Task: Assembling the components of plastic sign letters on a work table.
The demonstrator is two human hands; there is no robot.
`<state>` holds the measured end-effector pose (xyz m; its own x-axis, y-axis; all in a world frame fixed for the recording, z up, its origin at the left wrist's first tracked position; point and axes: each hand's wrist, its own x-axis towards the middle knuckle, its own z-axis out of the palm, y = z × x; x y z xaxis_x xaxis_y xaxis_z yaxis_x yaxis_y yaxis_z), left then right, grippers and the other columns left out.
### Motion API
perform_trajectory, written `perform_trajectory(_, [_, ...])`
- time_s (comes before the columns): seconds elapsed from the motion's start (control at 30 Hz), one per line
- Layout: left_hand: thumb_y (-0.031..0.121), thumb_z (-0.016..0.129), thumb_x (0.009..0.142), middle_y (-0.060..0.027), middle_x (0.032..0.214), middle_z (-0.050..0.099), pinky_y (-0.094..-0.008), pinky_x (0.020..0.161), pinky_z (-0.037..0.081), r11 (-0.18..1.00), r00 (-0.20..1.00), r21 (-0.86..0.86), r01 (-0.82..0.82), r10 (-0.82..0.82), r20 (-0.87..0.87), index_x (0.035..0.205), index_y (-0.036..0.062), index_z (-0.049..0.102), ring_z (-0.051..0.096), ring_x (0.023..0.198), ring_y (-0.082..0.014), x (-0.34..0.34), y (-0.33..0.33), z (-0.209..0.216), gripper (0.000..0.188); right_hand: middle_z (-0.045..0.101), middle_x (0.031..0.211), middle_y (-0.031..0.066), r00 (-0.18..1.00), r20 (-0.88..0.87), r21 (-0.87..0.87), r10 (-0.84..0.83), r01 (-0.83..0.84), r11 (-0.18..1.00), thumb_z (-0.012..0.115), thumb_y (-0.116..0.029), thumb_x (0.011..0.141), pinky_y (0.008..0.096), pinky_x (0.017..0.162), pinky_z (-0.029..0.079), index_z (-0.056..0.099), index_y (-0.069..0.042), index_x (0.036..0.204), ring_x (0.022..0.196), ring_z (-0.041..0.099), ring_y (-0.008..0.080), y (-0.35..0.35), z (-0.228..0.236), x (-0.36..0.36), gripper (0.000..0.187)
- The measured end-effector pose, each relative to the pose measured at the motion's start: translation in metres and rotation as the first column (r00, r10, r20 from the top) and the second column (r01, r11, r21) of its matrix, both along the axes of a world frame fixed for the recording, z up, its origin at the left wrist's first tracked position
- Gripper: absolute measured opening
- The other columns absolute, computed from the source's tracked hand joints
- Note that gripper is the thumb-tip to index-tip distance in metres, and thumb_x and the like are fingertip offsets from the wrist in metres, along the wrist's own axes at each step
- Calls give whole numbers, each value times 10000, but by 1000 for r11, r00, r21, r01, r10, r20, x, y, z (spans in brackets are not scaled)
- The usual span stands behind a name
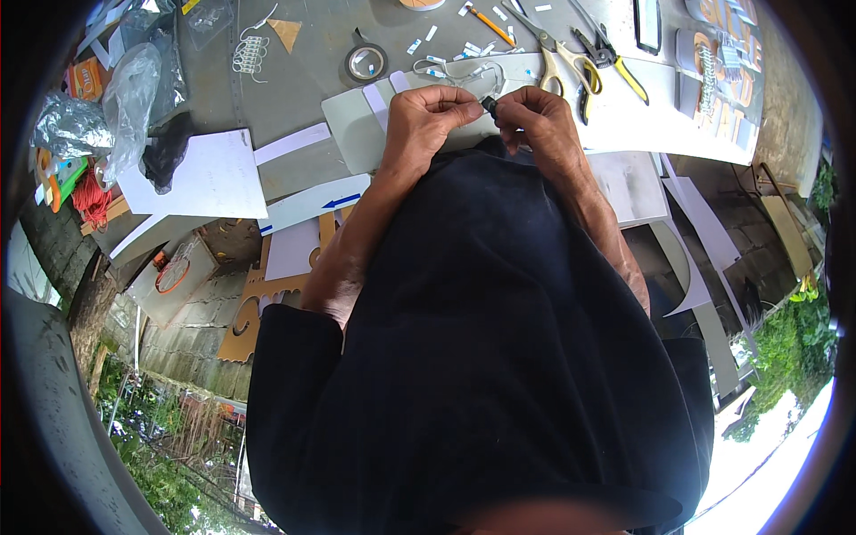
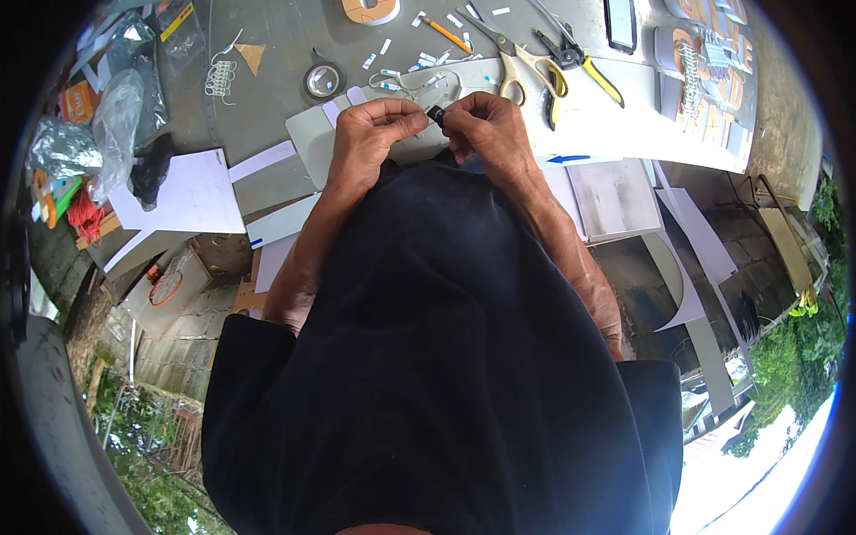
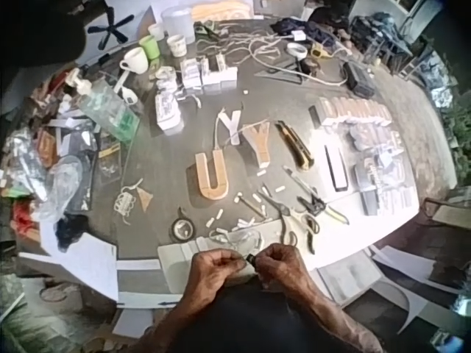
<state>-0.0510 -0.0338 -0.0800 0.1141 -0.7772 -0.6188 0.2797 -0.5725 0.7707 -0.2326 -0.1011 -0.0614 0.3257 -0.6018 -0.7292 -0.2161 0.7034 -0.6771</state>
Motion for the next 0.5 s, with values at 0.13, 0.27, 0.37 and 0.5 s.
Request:
perform_trajectory(0.13, [42,820,826,-101,900,754,-268,810,562,999,1000,-38,-29,29,4,1016,-41,752,697,834,-133,-3,3,-8,219,670,756,83,998,26,42,-58,57,997,699,-146,877,258,511,496,667,42,941,580,609,122,1,-3,0,201])
perform_trajectory(0.27, [34,824,821,-96,875,755,-260,784,562,999,998,-37,-10,12,63,998,-41,756,697,810,-125,-4,3,-6,204,671,741,83,998,0,-43,-55,55,998,699,-122,864,255,490,484,669,49,926,561,604,119,2,5,0,184])
perform_trajectory(0.37, [32,824,822,-89,843,753,-252,761,560,997,984,-66,38,-26,177,984,-37,760,695,780,-115,-4,3,-6,188,671,727,83,998,-57,-83,-13,8,996,690,-100,852,254,475,474,669,51,909,553,603,113,0,12,4,163])
perform_trajectory(0.5, [40,826,824,-74,814,748,-238,733,545,996,974,-89,30,-10,226,977,-29,765,674,744,-95,-8,2,-2,179,667,707,79,995,-103,-55,2,-7,998,674,-85,839,255,466,470,668,55,901,548,605,112,1,3,5,154])
